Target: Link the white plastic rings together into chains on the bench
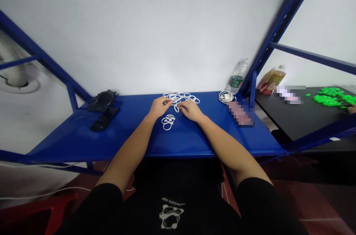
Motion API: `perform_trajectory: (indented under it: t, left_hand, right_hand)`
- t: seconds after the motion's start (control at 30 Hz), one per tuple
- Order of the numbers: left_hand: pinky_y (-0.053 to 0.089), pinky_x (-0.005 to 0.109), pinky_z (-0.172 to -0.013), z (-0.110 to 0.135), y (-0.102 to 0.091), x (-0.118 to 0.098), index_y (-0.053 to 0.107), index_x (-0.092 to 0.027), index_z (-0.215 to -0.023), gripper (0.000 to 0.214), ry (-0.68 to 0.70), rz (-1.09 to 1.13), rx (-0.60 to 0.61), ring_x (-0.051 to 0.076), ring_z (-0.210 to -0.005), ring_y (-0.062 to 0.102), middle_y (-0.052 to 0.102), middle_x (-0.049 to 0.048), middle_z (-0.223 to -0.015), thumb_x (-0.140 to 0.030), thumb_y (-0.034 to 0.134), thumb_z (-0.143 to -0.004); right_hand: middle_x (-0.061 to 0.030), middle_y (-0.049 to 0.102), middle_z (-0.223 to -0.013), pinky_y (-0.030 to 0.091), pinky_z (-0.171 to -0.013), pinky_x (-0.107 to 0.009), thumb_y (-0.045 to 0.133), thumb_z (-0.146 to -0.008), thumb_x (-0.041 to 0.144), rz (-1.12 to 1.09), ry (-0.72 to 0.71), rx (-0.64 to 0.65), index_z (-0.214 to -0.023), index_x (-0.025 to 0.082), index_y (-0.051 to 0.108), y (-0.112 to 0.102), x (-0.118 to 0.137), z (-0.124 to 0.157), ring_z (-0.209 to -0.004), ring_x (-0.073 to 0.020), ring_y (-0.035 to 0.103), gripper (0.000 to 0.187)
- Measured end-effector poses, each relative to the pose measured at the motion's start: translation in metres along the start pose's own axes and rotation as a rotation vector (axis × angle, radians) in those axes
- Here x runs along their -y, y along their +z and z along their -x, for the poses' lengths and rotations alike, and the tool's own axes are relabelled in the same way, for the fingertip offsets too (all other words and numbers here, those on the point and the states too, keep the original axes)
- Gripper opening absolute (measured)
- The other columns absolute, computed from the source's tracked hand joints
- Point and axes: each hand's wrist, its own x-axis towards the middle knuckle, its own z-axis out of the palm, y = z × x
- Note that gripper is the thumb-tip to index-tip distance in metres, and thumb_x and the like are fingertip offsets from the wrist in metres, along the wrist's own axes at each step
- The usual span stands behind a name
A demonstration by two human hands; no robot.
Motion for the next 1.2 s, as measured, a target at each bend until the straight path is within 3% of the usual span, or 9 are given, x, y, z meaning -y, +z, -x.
perform_trajectory:
  t: [0.23,0.37,0.47,0.73,1.0,1.1,1.2]
  left_hand:
    - [0.055,0.035,-0.091,-0.002,0.003,0.022,0.081,-0.022,-0.102,0.016,-0.057,-0.153,0.055,0.023,-0.094,0.071,0.078,0.0084,-0.109,-0.028,0.068,-0.096]
    - [0.056,0.038,-0.093,-0.001,0.006,0.026,0.08,-0.022,-0.11,0.02,-0.136,-0.186,0.074,0.025,-0.1,0.073,0.079,0.0088,-0.115,-0.027,0.068,-0.095]
    - [0.057,0.038,-0.092,0.0,0.007,0.027,0.078,-0.024,-0.113,0.021,-0.185,-0.161,0.097,0.026,-0.104,0.074,0.08,0.0074,-0.112,-0.028,0.07,-0.094]
    - [0.058,0.036,-0.092,0.002,0.014,0.021,0.078,-0.023,-0.112,0.02,-0.088,-0.022,0.201,0.024,-0.098,0.076,0.081,0.0077,-0.113,-0.029,0.072,-0.094]
    - [0.056,0.038,-0.103,0.002,0.016,0.02,0.062,-0.019,-0.141,0.052,-0.129,0.113,0.197,0.024,-0.114,0.074,0.075,0.0132,-0.13,-0.023,0.076,-0.091]
    - [0.056,0.037,-0.1,0.002,0.015,0.019,0.066,-0.02,-0.136,0.045,-0.085,0.1,0.182,0.022,-0.107,0.074,0.076,0.0118,-0.128,-0.022,0.073,-0.092]
    - [0.057,0.033,-0.091,0.002,0.013,0.012,0.075,-0.019,-0.123,0.03,0.0,0.037,0.153,0.019,-0.091,0.073,0.079,0.0081,-0.114,-0.025,0.07,-0.094]
  right_hand:
    - [-0.0056,0.079,-0.098,0.055,-0.092,-0.038,0.053,-0.087,0.006,-0.024,-0.072,0.107,-0.098,0.021,0.077,0.002,0.001,0.001,-0.094,-0.0224,0.071,0.03]
    - [-0.005,0.079,-0.096,0.055,-0.088,-0.035,0.055,-0.086,0.005,-0.004,0.005,0.117,-0.097,0.02,0.078,0.003,-0.005,0.002,-0.09,-0.0212,0.072,0.03]
    - [-0.0071,0.078,-0.105,0.055,-0.091,-0.036,0.059,-0.089,0.008,0.03,0.067,0.104,-0.109,0.02,0.077,0.005,-0.01,0.003,-0.097,-0.022,0.071,0.029]
    - [-0.0137,0.071,-0.126,0.054,-0.097,-0.04,0.067,-0.094,0.016,0.189,0.098,0.15,-0.124,0.019,0.073,0.014,-0.014,0.002,-0.114,-0.0267,0.068,0.031]
    - [-0.0099,0.077,-0.104,0.053,-0.089,-0.035,0.069,-0.094,0.018,0.246,0.154,0.198,-0.125,0.02,0.073,0.015,-0.02,-0.001,-0.097,-0.0246,0.071,0.031]
    - [-0.0114,0.077,-0.104,0.053,-0.088,-0.036,0.067,-0.096,0.018,0.246,0.158,0.196,-0.124,0.02,0.074,0.015,-0.02,0.0,-0.097,-0.025,0.071,0.029]
    - [-0.0127,0.076,-0.107,0.054,-0.089,-0.039,0.062,-0.099,0.019,0.2,0.122,0.091,-0.137,0.019,0.067,0.012,-0.015,0.001,-0.098,-0.0265,0.07,0.038]
